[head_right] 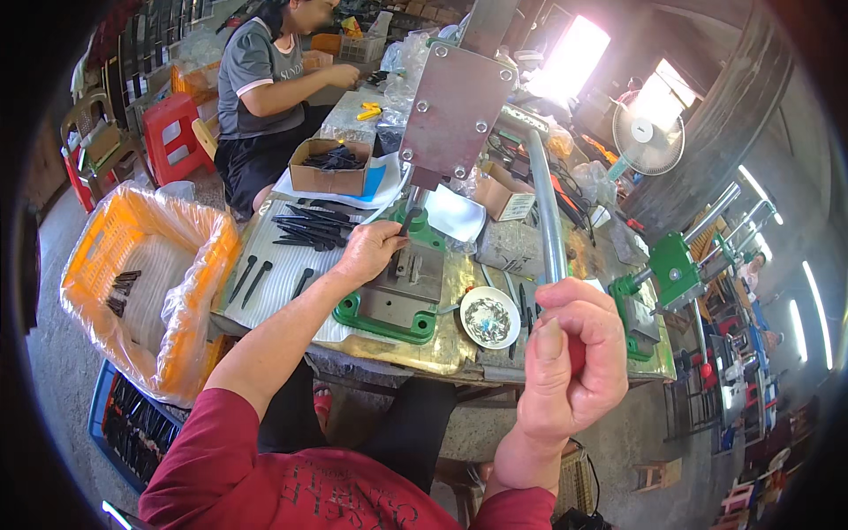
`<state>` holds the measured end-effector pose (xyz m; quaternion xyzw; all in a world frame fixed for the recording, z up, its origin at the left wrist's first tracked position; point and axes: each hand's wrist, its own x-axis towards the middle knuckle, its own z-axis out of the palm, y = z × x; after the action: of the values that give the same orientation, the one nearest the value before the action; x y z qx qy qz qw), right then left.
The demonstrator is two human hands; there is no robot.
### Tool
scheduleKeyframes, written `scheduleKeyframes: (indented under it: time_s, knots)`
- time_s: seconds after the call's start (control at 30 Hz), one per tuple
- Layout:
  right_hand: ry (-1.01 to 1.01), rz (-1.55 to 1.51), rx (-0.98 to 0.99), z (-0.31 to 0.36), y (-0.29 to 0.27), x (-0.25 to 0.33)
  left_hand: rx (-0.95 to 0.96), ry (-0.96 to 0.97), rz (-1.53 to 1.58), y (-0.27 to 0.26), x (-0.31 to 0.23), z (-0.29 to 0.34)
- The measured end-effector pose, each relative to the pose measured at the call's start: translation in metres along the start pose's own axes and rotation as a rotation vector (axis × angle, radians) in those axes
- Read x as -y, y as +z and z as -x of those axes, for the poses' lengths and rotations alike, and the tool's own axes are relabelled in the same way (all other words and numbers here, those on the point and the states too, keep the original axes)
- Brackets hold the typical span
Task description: The person assembles hair clips by inserting small metal pins from a dish into the plastic clip components by hand and fastening them using a manual press machine.
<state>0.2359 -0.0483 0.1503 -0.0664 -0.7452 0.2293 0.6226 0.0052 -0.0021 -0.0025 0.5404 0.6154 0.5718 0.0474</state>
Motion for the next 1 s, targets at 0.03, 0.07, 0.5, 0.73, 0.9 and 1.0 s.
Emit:
scheduleKeyframes:
  time_s: [0.03,0.07,0.5,0.73,0.9,1.0]
  knots:
    - [0.068,-0.065,-0.033,-0.003,0.001,0.005,0.001,0.004,-0.019,0.000,-0.001,0.000]
    - [0.069,-0.063,-0.032,-0.006,0.002,0.008,0.000,0.008,-0.039,-0.001,-0.002,0.000]
    - [0.082,0.012,0.003,-0.018,0.002,0.011,-0.011,0.032,-0.033,0.000,0.004,-0.005]
    - [-0.283,0.526,0.147,0.044,0.007,-0.053,-0.006,0.040,-0.098,-0.005,0.005,0.001]
    - [-0.170,0.295,0.170,0.078,0.019,-0.101,0.012,0.007,-0.052,0.001,0.006,-0.005]
    - [-0.202,0.261,0.207,0.073,0.017,-0.097,0.008,0.030,-0.070,0.001,0.005,-0.005]
